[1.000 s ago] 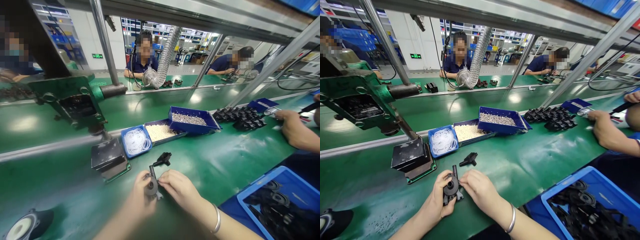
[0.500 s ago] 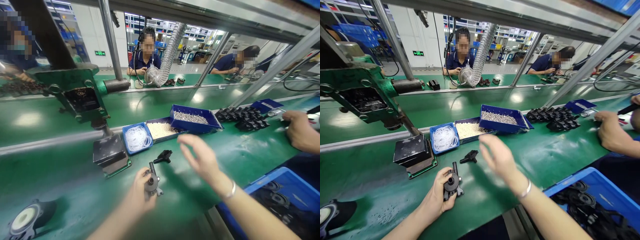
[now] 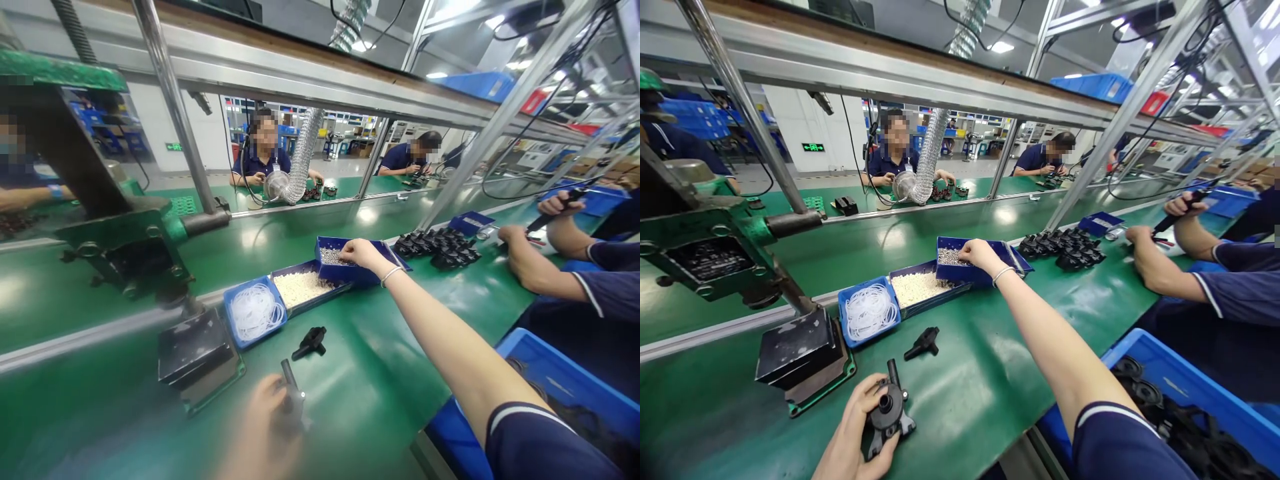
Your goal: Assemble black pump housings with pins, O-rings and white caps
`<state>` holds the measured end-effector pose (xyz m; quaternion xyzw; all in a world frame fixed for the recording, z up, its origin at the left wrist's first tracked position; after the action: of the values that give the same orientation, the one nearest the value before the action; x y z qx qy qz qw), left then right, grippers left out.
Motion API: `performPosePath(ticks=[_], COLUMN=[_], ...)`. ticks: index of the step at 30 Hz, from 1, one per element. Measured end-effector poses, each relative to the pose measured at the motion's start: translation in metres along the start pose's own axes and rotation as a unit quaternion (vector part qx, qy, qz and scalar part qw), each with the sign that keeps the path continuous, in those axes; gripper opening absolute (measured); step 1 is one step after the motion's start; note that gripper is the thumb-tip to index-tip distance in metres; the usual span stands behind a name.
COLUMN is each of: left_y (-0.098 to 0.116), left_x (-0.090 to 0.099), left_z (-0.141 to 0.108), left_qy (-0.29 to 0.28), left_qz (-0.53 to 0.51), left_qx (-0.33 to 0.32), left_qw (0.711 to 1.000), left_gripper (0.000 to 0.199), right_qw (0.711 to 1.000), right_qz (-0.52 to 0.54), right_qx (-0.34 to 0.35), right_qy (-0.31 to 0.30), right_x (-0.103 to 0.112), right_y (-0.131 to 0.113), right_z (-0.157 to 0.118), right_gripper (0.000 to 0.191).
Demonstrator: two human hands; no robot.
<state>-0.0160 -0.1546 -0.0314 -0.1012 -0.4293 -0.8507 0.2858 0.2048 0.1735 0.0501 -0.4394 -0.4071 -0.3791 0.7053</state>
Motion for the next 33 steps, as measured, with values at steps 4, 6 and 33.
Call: performPosePath(ticks=[4, 6, 33], left_y=[-0.004, -0.005, -0.022], left_x=[-0.001, -0.003, -0.012], left_z=[0.0, 0.0, -0.009], left_qy=[-0.001, 0.001, -0.02], left_qz=[-0.004, -0.022, -0.108], left_qx=[0.009, 0.02, 0.157], left_qw=[1.0, 1.0, 0.981], left_gripper=[0.064, 0.061, 0.108], right_qw=[0.996, 0.99, 0.873], right_qz=[0.042, 0.072, 0.145], right_qx=[-0.03, -0.021, 0.465], right_qy=[0.071, 0.116, -0.02], right_x=[0.027, 0.044, -0.032], right_y=[0.003, -0.014, -0.246], right_z=[0.005, -0.004, -0.272], right_gripper=[0.024, 0.024, 0.021])
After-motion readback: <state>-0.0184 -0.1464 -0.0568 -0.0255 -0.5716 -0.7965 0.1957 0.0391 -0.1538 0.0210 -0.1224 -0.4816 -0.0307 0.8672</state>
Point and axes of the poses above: each hand's wrist, its own z-axis towards the middle knuckle, its own x-axis out of the back of the hand, y = z × x, the point moved 10 cm from there along z, towards the middle knuckle, and after that the axes turned 12 degrees about y, right-handed, at the moved point
